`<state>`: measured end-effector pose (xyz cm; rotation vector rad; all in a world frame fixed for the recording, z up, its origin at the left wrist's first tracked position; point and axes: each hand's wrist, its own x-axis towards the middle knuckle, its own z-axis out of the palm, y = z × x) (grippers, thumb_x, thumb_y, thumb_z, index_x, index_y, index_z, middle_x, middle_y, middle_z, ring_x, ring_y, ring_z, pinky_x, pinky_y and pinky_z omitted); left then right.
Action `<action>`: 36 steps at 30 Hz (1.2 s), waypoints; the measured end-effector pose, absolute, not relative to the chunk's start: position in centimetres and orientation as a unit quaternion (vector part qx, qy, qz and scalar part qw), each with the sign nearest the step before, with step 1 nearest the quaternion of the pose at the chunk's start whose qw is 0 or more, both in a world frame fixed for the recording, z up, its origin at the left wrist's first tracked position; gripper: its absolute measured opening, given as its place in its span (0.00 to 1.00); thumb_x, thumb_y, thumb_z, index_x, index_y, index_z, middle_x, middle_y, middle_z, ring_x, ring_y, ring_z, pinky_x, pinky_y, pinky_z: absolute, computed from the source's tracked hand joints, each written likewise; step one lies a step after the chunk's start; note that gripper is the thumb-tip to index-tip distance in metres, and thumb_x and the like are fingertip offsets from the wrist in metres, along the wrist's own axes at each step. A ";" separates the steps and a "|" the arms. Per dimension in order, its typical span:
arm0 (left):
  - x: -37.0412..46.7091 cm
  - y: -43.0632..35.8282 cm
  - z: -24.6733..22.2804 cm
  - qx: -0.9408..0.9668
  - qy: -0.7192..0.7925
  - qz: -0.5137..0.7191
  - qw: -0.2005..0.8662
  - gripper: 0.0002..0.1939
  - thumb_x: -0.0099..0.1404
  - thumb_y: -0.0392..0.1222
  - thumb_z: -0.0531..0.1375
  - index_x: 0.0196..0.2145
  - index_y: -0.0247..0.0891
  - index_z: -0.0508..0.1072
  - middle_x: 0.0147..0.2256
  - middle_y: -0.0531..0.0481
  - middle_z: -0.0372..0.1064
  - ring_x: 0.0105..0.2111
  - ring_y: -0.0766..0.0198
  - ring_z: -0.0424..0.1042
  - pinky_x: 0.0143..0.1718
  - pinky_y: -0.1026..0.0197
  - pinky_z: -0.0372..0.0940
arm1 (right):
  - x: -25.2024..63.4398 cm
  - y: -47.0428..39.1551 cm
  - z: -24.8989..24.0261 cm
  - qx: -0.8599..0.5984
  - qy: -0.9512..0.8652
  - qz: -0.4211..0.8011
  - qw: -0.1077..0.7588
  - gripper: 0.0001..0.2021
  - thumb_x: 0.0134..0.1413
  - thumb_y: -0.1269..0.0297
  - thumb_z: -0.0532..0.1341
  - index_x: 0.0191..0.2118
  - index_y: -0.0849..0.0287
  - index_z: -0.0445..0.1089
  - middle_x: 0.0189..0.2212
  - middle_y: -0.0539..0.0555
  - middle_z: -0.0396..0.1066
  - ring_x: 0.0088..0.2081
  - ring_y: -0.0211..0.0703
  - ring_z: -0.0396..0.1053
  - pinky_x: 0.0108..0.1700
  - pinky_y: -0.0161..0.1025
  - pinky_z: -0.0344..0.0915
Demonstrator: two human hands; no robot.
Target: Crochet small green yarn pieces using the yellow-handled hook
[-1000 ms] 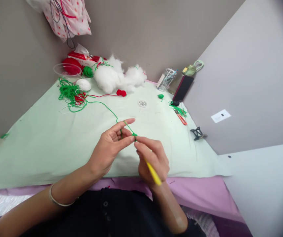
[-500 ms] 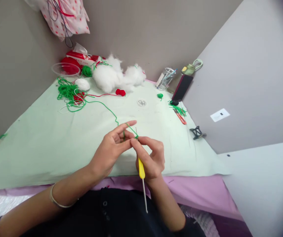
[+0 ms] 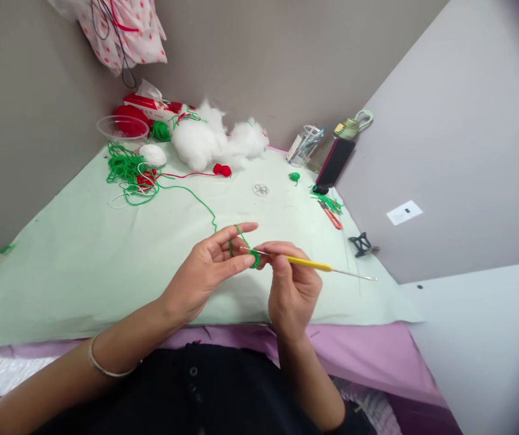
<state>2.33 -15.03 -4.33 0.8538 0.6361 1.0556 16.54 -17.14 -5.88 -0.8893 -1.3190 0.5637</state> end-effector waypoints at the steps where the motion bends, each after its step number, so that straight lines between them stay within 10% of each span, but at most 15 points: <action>1: 2.4 -15.0 -4.3 0.382 0.287 0.479 0.736 0.25 0.62 0.37 0.71 0.56 0.44 0.77 0.34 0.56 0.72 0.38 0.67 0.72 0.49 0.62 0.65 | 16.5 -17.2 -5.8 -0.393 -0.593 0.234 0.663 0.09 0.68 0.69 0.59 0.43 0.53 0.78 0.36 0.52 0.76 0.35 0.40 0.73 0.35 0.40 0.73; 15: 1.9 -14.1 -4.5 0.359 0.243 0.412 0.802 0.24 0.58 0.38 0.74 0.53 0.43 0.81 0.31 0.55 0.70 0.34 0.67 0.71 0.47 0.60 0.65 | 18.4 -16.2 -5.3 -0.351 -0.468 0.455 0.672 0.09 0.66 0.58 0.62 0.36 0.55 0.75 0.29 0.49 0.73 0.23 0.33 0.65 0.25 0.33 0.65; 27: 2.9 -14.6 -4.8 0.311 0.295 0.484 0.763 0.24 0.60 0.40 0.73 0.54 0.41 0.79 0.34 0.53 0.76 0.38 0.66 0.73 0.47 0.62 0.64 | 16.9 -17.3 -6.6 -0.412 -0.682 0.003 0.604 0.15 0.63 0.75 0.64 0.49 0.47 0.79 0.45 0.55 0.78 0.44 0.45 0.78 0.41 0.44 0.78; 33: 2.7 -14.3 -4.6 0.299 0.303 0.492 0.759 0.20 0.59 0.38 0.73 0.50 0.41 0.82 0.31 0.55 0.73 0.35 0.68 0.71 0.44 0.65 0.65 | 17.3 -16.8 -5.7 -0.403 -0.577 0.220 0.676 0.11 0.70 0.69 0.57 0.43 0.53 0.78 0.34 0.51 0.75 0.27 0.36 0.72 0.30 0.38 0.72; 36: 3.0 -14.7 -4.6 0.342 0.318 0.537 0.702 0.26 0.58 0.36 0.73 0.54 0.46 0.80 0.32 0.56 0.73 0.37 0.68 0.71 0.46 0.66 0.64 | 16.8 -16.7 -6.0 -0.419 -0.619 0.164 0.643 0.10 0.67 0.70 0.60 0.44 0.52 0.79 0.37 0.53 0.76 0.35 0.40 0.75 0.35 0.41 0.75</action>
